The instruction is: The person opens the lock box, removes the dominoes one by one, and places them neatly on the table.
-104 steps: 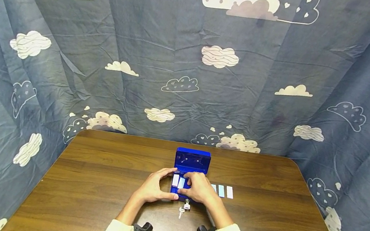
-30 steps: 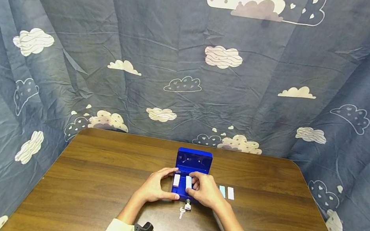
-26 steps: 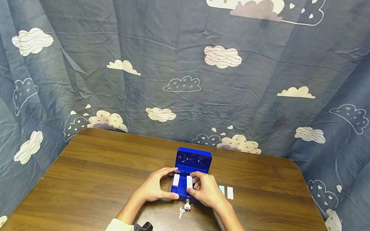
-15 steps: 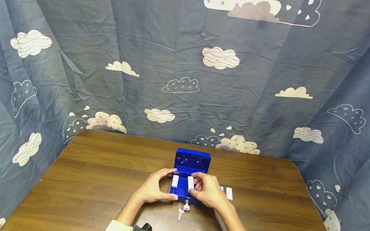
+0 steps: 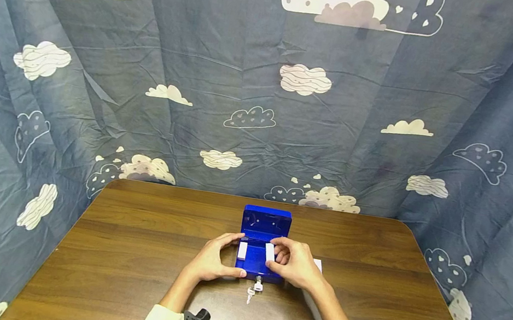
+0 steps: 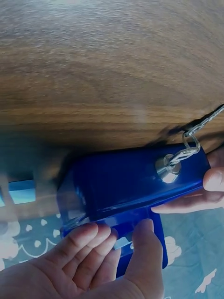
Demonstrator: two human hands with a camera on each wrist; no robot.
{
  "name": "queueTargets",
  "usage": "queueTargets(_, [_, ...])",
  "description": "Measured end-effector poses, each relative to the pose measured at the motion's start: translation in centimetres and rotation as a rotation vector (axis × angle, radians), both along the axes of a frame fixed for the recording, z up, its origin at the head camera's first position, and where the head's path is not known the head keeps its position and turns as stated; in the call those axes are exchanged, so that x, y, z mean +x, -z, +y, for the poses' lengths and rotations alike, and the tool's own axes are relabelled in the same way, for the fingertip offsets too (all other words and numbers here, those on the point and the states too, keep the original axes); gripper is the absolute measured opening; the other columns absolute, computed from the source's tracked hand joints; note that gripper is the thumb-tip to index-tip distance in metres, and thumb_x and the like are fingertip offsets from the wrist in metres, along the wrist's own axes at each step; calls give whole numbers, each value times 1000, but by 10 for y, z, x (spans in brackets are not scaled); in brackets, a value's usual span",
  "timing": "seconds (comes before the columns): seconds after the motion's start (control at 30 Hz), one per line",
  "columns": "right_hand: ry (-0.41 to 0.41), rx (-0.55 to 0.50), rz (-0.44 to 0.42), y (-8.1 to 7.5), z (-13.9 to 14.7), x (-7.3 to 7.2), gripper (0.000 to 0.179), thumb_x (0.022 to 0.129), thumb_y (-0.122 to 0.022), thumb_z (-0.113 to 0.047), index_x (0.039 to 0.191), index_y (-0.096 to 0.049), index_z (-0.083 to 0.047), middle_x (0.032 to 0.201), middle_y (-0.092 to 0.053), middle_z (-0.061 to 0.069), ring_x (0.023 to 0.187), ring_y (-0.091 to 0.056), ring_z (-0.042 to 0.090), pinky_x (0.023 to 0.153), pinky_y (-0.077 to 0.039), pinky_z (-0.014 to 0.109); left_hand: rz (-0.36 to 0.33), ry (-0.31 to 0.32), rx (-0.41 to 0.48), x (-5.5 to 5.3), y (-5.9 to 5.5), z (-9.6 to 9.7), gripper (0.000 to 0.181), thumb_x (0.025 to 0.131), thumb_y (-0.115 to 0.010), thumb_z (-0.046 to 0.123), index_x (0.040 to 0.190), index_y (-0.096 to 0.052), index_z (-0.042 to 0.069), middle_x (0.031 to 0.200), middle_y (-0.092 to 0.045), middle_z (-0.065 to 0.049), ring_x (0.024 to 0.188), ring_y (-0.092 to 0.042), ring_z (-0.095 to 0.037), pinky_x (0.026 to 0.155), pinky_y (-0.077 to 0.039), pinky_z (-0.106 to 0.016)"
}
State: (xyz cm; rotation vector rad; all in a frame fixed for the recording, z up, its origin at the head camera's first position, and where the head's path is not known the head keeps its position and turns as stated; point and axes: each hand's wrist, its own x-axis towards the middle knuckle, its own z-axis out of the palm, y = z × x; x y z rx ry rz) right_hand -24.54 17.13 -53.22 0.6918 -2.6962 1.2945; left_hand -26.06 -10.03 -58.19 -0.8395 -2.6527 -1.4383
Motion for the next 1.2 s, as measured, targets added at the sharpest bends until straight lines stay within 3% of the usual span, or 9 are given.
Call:
queueTargets(0.47, [44, -33, 8, 3, 22, 1, 41, 75, -89, -10, 111, -71, 0, 81, -68, 6, 65, -60, 5, 60, -55, 20, -4, -13, -5, 1, 0, -4, 95, 69, -95, 42, 150, -53, 16, 142, -63, -7, 131, -60, -23, 114, -47, -48])
queueTargets(0.73, [56, -32, 18, 0, 35, 3, 39, 76, -88, -10, 110, -71, 1, 82, -68, 7, 69, -63, 11, 62, -58, 27, 23, -2, 12, 1, 0, -3, 95, 70, -94, 41, 150, -53, 11, 141, -63, -11, 128, -62, -27, 111, -49, -50])
queueTargets(0.97, [99, -25, 10, 0, 48, 6, 41, 75, -89, -10, 111, -71, 0, 83, -70, 9, 66, -61, 5, 60, -55, 20, 32, 2, 8, 0, 1, -2, 94, 70, -94, 41, 150, -53, 11, 141, -64, -10, 127, -62, -27, 110, -50, -48])
queueTargets(1.2, [115, -40, 20, 0, 62, 10, 40, 76, -89, -9, 110, -72, 0, 84, -68, 8, 68, -62, 7, 61, -55, 20, 24, 15, 15, -1, 0, -1, 94, 71, -93, 42, 150, -53, 11, 143, -62, -11, 130, -61, -28, 111, -49, -49])
